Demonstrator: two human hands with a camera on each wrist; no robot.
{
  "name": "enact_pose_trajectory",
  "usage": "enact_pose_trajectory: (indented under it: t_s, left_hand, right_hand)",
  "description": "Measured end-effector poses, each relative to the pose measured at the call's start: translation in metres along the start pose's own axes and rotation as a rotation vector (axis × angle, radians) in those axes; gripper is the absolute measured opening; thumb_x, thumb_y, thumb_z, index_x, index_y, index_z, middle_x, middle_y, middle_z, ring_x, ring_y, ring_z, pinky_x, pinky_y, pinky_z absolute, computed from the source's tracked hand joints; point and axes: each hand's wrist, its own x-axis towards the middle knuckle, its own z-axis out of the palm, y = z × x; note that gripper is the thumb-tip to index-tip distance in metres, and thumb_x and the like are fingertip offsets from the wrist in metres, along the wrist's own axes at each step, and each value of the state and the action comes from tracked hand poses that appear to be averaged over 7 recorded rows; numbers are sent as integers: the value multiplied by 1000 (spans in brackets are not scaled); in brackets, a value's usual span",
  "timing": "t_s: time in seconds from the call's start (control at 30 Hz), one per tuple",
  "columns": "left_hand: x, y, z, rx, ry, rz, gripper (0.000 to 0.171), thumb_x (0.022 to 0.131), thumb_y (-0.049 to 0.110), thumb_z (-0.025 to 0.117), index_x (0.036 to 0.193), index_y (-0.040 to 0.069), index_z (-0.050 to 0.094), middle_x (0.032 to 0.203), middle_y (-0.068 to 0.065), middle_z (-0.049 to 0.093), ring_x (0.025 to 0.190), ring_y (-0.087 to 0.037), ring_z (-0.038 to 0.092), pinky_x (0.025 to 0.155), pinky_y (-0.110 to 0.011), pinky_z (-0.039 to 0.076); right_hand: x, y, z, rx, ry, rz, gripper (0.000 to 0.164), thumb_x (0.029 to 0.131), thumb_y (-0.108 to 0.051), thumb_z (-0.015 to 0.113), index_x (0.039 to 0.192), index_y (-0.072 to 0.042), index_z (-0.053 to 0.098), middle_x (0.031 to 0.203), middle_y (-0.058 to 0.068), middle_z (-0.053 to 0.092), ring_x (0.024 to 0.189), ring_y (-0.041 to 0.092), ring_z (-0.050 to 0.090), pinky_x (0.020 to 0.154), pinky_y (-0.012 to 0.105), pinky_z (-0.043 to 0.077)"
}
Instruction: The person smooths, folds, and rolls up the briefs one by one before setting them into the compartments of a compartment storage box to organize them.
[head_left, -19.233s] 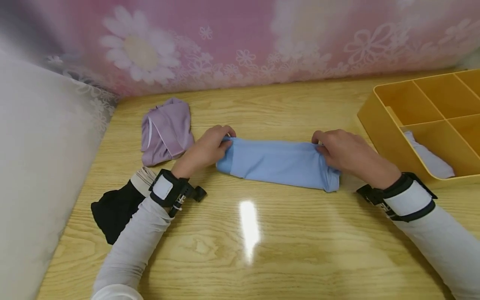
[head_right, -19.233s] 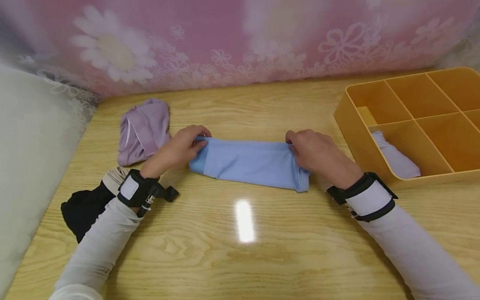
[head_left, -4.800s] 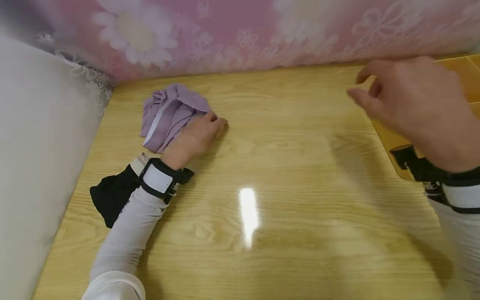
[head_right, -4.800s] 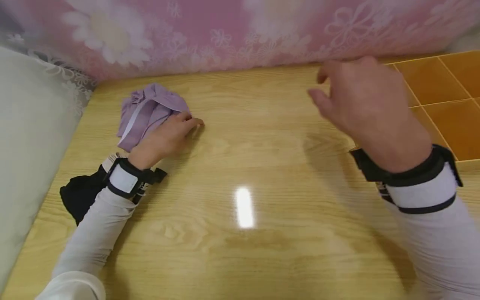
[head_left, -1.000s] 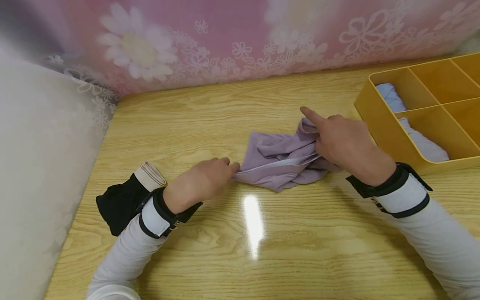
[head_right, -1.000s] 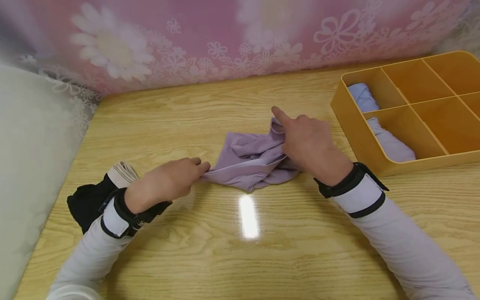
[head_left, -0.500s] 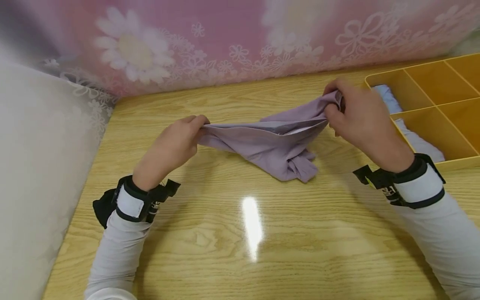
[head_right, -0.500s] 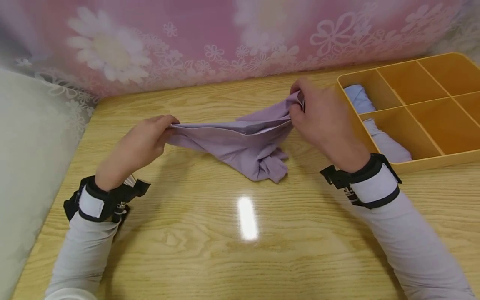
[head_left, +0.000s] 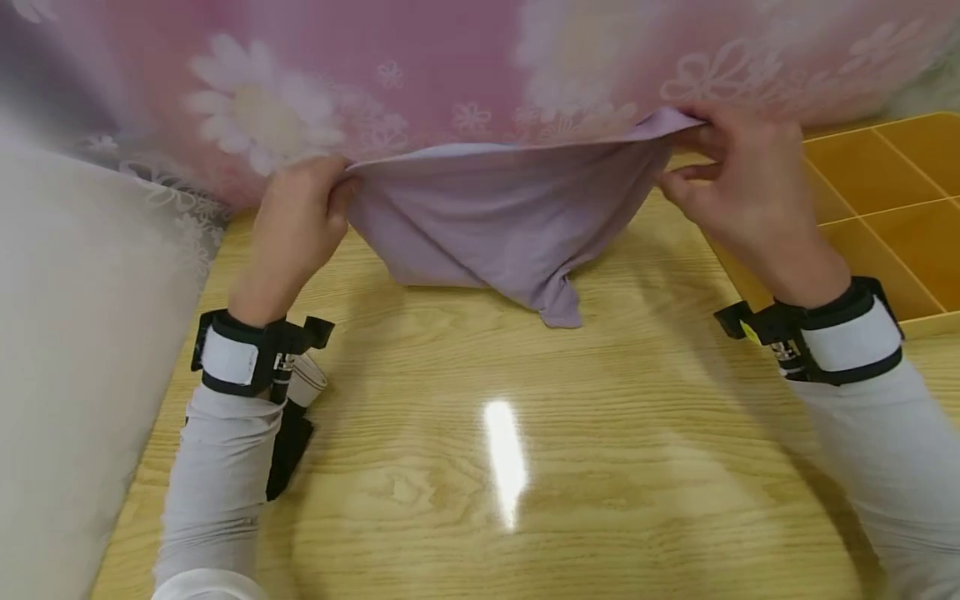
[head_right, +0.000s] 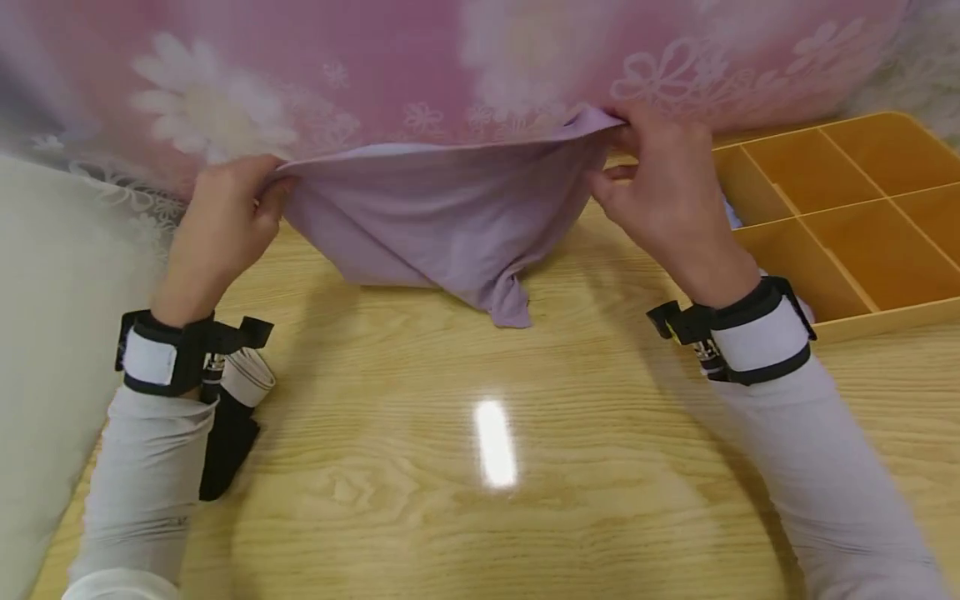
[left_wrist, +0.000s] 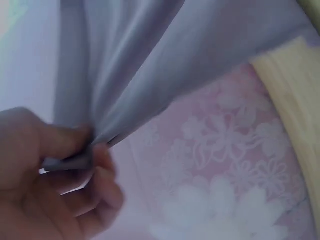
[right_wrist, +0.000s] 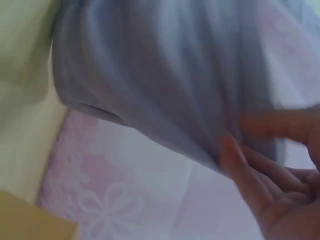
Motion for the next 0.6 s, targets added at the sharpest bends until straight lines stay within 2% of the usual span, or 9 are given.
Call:
enact_pose_trajectory:
  t_s: [0.1,0.17,0.23,0.27,0.33,0.4,0.43,0.53,0.6]
  left_hand:
    - [6,-2,-5,10,148,-22,21,100,6,49,103,-5,67,94,-22,64,84,-36,59,74,-44,44]
    - [4,0,-8,8,241,12,26,101,7,48,113,-2,68,102,-22,64,93,-37,60,78,-45,46]
    - [-3,3,-10,15,291,50,26,101,6,47,115,-2,68,103,-22,63,95,-38,58,80,-45,45]
    - [-9,5,-10,24,279,76,26,100,5,48,115,-2,68,104,-23,63,96,-39,57,81,-46,45]
    - [-24,8,-8,38,184,146,24,97,1,52,115,-3,68,105,-24,63,97,-40,55,83,-47,45]
    - [-44,10,-3,52,34,202,24,92,-5,58,113,-3,69,106,-24,63,98,-40,54,85,-48,45]
    - [-55,11,1,60,-50,230,24,89,-7,62,112,-3,70,106,-23,64,97,-40,55,84,-48,47]
    - [-90,17,15,122,-307,316,23,84,-5,69,106,2,72,106,-18,66,97,-37,58,81,-47,50]
    - [-113,24,24,165,-425,352,22,83,-4,70,103,4,73,107,-16,66,97,-35,60,80,-46,52]
  right_hand:
    - [7,-4,2,15,166,-81,37,89,-4,61,126,-2,62,123,8,64,107,19,65,81,14,49]
    - [9,-6,0,-38,259,-156,31,92,-7,56,121,-1,65,118,9,67,102,22,67,82,12,48]
    - [3,-9,-5,-130,297,-196,27,95,-11,54,117,-1,68,111,11,70,93,26,70,79,7,44]
    - [-2,-10,-8,-191,299,-214,26,95,-11,54,113,-1,69,105,13,71,86,28,71,72,8,45]
    - [-19,-9,-16,-336,248,-279,20,94,-11,59,104,1,71,91,17,71,69,33,68,53,18,43]
    - [-43,-6,-21,-438,144,-328,13,89,-9,67,95,2,72,83,20,64,58,35,58,42,31,36]
    - [-56,-3,-22,-463,77,-353,18,91,-16,65,90,1,72,83,20,60,56,34,54,38,37,33]
    - [-94,5,-22,-463,-148,-451,46,102,-33,47,79,-1,69,87,19,53,61,33,52,38,41,39]
    - [-116,9,-20,-446,-294,-503,44,102,-31,48,74,-2,65,85,14,51,64,31,50,43,40,40]
